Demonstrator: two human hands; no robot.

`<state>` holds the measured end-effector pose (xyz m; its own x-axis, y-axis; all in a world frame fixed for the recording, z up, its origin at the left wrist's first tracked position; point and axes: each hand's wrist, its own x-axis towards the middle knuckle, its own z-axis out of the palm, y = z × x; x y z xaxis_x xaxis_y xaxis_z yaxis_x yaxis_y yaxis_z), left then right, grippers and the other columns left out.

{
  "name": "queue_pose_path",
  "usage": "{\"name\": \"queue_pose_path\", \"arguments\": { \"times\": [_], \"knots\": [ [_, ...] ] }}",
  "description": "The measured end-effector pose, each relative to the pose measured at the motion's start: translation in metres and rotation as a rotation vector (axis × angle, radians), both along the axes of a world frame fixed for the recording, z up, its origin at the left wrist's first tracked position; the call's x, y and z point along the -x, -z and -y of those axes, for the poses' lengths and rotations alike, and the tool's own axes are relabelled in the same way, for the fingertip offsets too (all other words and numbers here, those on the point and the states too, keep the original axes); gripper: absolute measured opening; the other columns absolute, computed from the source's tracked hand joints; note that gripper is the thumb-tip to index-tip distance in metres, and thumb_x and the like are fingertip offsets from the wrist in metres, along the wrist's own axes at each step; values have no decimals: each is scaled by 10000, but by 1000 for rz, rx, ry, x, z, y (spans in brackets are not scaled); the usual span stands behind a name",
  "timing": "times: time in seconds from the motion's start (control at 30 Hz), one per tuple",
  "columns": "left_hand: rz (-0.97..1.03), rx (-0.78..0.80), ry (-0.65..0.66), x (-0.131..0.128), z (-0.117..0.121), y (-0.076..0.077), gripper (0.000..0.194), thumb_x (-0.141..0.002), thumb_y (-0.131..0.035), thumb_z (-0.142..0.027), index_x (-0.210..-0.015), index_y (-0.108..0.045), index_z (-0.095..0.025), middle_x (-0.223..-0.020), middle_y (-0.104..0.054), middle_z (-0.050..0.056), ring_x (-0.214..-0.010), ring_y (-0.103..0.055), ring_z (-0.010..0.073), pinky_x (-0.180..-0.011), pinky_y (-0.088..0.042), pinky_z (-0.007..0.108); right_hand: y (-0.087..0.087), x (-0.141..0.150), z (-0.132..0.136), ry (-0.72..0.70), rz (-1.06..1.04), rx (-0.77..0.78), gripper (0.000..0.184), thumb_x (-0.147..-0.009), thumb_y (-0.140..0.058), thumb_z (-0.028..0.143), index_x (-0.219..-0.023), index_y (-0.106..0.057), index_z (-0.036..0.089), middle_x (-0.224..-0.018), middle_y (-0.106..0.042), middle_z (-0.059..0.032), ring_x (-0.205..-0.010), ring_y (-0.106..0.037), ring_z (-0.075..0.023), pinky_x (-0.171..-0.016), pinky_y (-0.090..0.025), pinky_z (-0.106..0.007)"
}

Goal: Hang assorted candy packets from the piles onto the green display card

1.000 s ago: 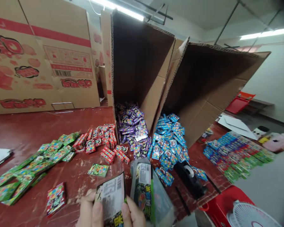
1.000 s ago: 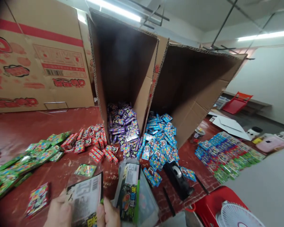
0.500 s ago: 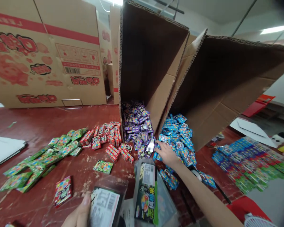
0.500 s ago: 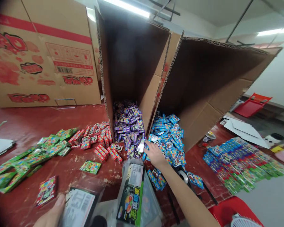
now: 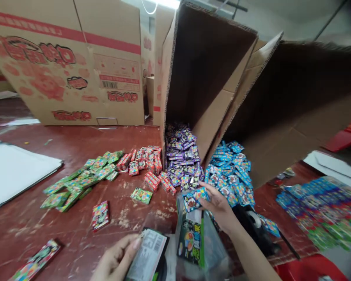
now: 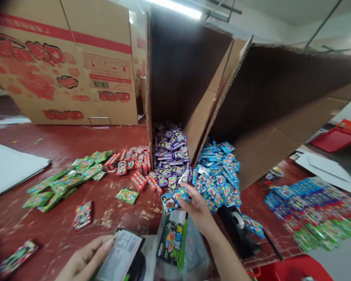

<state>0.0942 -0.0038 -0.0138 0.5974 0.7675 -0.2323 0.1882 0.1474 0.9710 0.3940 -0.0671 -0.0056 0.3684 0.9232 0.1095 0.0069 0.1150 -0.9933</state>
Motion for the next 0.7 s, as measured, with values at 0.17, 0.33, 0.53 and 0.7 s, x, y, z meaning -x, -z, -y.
{"name": "queue_pose_path", "arguments": {
  "times": [0.17, 0.33, 0.53, 0.7],
  "knots": [
    [68, 40, -54, 14, 9, -1, 329, -864, -503, -456, -995, -633, -184, -799, -645, 14, -741, -568, 177, -683, -455, 241, 2, 72, -9, 53, -288, 16, 321, -677, -758, 306, -641, -462, 187, -658, -567, 29, -620, -566, -125, -587, -464, -221],
    [75, -1, -92, 24, 16, -5, 346, -877, -477, -443, -1003, -635, -163, -794, -649, 36, -762, -572, 202, -687, -445, 261, 0, 125, -26, -26, -212, -75, 401, -773, -675, 312, -1140, -527, 242, -905, -634, -27, -835, -604, -173, -733, -493, -283],
    [28, -68, -180, 33, 17, -3, 361, -878, -456, -463, -930, -650, -162, -743, -616, 22, -718, -536, 189, -658, -423, 250, 1, 112, -19, -285, 253, 61, 248, -788, -644, 310, -1012, -694, 216, -929, -637, -54, -888, -592, -203, -797, -482, -314],
    [58, 2, -149, 29, 12, -1, 388, -877, -444, -486, -914, -632, -149, -708, -594, 9, -683, -533, 175, -629, -416, 237, 4, 116, -13, 11, -51, -16, 354, -767, -670, 326, -1103, -612, 231, -1000, -633, -59, -876, -621, -193, -720, -535, -286]
  ]
}}
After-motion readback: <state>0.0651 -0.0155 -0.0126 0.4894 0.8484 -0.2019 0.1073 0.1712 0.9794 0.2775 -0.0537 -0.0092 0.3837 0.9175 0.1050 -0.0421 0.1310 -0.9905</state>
